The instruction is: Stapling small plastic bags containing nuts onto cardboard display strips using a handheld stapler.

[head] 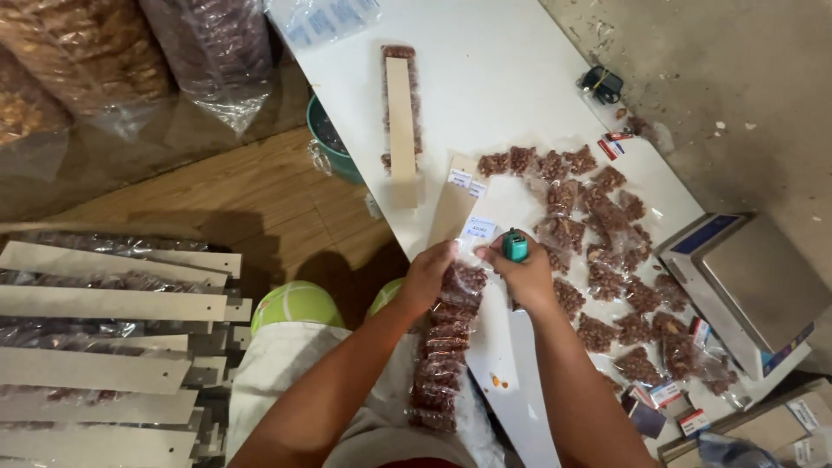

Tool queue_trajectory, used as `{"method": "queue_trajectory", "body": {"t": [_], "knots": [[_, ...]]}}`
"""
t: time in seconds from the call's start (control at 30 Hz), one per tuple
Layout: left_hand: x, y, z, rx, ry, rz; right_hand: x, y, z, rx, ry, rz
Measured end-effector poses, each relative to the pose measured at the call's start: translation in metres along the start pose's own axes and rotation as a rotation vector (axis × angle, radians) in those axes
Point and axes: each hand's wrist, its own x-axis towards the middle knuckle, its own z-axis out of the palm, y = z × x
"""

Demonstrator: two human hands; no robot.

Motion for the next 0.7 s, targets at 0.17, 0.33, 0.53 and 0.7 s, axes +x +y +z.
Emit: {"method": "queue_trajectory", "body": {"t": [0.17,0.33,0.53,0.7], "knots": [[-0.014,0.012,0.01,0.125,0.048,0.142,0.003,-0.007,0.005,0.058,0.023,0.003],[-0.023,0.021,0.011,0.164,0.084,0.223,-0.005,-0.058,0.011,0.6,0.407,0.108],[-0.039,0.038,0.017,0.214,0.004,0.202,0.01,-0.067,0.038,1.007,0.51,0.227],[-0.056,0.047,0.021,0.334,-0.048,0.148,0.021,-0.043,0.039,1.136,0.518,0.245]]}}
